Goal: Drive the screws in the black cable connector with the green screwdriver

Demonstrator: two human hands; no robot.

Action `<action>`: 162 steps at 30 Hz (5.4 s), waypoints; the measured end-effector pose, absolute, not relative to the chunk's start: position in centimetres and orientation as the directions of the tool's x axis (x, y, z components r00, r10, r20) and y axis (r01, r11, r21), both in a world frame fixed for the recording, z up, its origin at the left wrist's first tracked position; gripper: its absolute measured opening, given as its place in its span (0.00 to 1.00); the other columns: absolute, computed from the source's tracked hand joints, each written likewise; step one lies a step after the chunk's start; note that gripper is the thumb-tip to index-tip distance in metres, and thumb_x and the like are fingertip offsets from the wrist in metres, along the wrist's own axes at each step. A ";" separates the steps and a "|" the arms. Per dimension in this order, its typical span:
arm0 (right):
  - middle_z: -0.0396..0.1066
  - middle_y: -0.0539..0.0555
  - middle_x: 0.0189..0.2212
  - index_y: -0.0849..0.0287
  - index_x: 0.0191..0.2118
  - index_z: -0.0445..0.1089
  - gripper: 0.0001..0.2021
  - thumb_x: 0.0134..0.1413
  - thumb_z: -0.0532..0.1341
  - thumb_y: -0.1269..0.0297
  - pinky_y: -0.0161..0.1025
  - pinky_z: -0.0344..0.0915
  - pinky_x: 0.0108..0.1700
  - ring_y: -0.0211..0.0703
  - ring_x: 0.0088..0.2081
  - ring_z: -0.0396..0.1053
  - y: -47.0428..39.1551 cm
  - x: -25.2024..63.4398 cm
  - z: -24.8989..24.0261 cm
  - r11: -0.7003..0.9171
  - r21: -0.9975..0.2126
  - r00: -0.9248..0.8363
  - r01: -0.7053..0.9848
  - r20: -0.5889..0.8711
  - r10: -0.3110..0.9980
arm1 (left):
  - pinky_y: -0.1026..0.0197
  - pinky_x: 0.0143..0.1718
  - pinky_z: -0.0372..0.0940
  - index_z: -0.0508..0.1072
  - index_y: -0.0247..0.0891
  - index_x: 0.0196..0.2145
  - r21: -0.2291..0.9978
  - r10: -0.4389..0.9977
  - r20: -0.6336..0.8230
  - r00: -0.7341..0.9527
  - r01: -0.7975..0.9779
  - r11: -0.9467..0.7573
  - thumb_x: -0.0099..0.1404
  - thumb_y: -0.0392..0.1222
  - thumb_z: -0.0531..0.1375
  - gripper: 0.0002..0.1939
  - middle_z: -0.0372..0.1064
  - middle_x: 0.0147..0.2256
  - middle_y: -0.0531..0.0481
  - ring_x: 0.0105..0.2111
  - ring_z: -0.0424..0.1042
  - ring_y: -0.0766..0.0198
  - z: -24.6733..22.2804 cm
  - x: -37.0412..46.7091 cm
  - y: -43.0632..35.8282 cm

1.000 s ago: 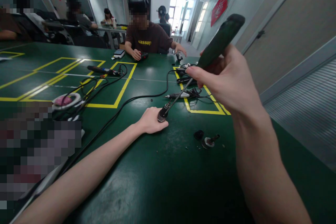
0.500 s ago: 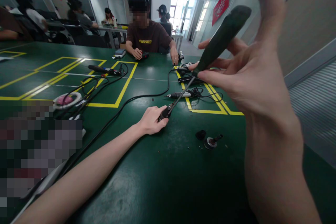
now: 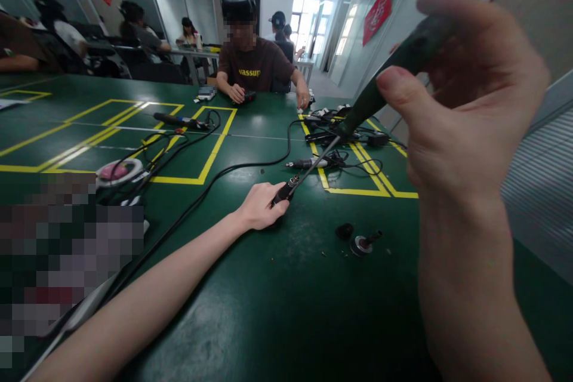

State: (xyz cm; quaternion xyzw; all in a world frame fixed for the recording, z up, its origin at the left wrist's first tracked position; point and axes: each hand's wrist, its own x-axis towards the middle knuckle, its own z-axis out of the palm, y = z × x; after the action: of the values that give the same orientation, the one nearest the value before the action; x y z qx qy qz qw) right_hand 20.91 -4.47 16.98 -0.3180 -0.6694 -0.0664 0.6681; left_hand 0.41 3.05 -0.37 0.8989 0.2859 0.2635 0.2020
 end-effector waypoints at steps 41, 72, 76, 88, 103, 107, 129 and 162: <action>0.77 0.49 0.47 0.33 0.55 0.81 0.17 0.66 0.66 0.61 0.54 0.76 0.58 0.54 0.56 0.78 -4.5 19.9 16.8 0.850 -0.353 0.082 0.392 0.933 0.350 | 0.58 0.30 0.53 0.58 0.43 0.23 0.576 0.734 0.287 0.615 0.502 -0.645 0.59 0.47 0.60 0.14 0.64 0.21 0.53 0.24 0.66 0.60 0.6 1.1 2.1; 0.77 0.40 0.48 0.32 0.56 0.79 0.23 0.53 0.76 0.49 0.32 0.78 0.45 0.36 0.47 0.78 -2.0 22.1 16.8 0.890 -0.099 -0.025 0.444 0.992 0.123 | 0.59 0.30 0.52 0.55 0.43 0.23 0.561 0.710 0.334 0.620 0.474 -0.678 0.60 0.47 0.59 0.16 0.60 0.21 0.54 0.23 0.61 0.63 0.4 1.1 2.2; 0.77 0.42 0.50 0.31 0.58 0.77 0.22 0.59 0.72 0.45 0.45 0.81 0.53 0.44 0.53 0.79 -2.2 22.0 16.6 0.911 -0.198 -0.047 0.363 0.972 0.230 | 0.59 0.30 0.52 0.56 0.43 0.23 0.550 0.710 0.334 0.620 0.484 -0.681 0.60 0.47 0.59 0.15 0.61 0.21 0.54 0.24 0.62 0.62 0.3 1.1 2.3; 0.77 0.40 0.55 0.31 0.57 0.78 0.21 0.58 0.73 0.46 0.44 0.80 0.54 0.44 0.53 0.80 -2.5 21.5 16.7 0.918 -0.193 -0.002 0.345 0.978 0.206 | 0.59 0.31 0.51 0.55 0.43 0.24 0.545 0.700 0.337 0.629 0.476 -0.690 0.65 0.52 0.59 0.19 0.60 0.21 0.54 0.24 0.63 0.62 0.6 0.9 2.2; 0.76 0.46 0.53 0.33 0.59 0.77 0.21 0.60 0.71 0.44 0.54 0.80 0.58 0.50 0.56 0.77 -2.5 21.0 16.4 0.918 -0.233 -0.031 0.321 0.966 0.256 | 0.59 0.31 0.52 0.55 0.43 0.24 0.526 0.675 0.354 0.648 0.459 -0.716 0.66 0.54 0.57 0.20 0.60 0.21 0.54 0.25 0.64 0.61 0.8 0.9 2.2; 0.76 0.47 0.49 0.35 0.56 0.79 0.20 0.58 0.72 0.44 0.45 0.82 0.52 0.46 0.53 0.78 -2.6 20.9 16.3 0.902 -0.199 0.020 0.382 0.978 0.207 | 0.58 0.31 0.51 0.53 0.43 0.24 0.513 0.660 0.359 0.660 0.452 -0.730 0.67 0.56 0.57 0.22 0.59 0.21 0.54 0.25 0.63 0.61 0.8 0.8 2.1; 0.73 0.41 0.46 0.32 0.54 0.80 0.22 0.52 0.76 0.49 0.25 0.69 0.30 0.31 0.39 0.75 -2.0 21.5 16.7 0.907 -0.095 0.003 0.410 0.995 0.103 | 0.57 0.33 0.58 0.60 0.43 0.28 0.461 0.598 0.384 0.704 0.415 -0.785 0.65 0.53 0.56 0.14 0.66 0.24 0.52 0.27 0.68 0.58 0.4 0.5 2.4; 0.74 0.41 0.46 0.32 0.53 0.81 0.23 0.50 0.77 0.46 0.26 0.71 0.34 0.35 0.44 0.77 -2.2 21.1 16.5 0.896 -0.127 0.066 0.426 0.992 0.109 | 0.56 0.33 0.56 0.59 0.44 0.29 0.461 0.585 0.397 0.707 0.398 -0.793 0.65 0.52 0.50 0.11 0.65 0.24 0.51 0.27 0.68 0.56 -0.2 0.3 2.8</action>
State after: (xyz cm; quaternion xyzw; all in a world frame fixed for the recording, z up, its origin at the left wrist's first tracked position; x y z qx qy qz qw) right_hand 21.15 -2.16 16.51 -0.1983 -0.6740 -0.1127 0.7026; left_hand 0.27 2.77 -0.21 0.9075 0.2708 0.2702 0.1733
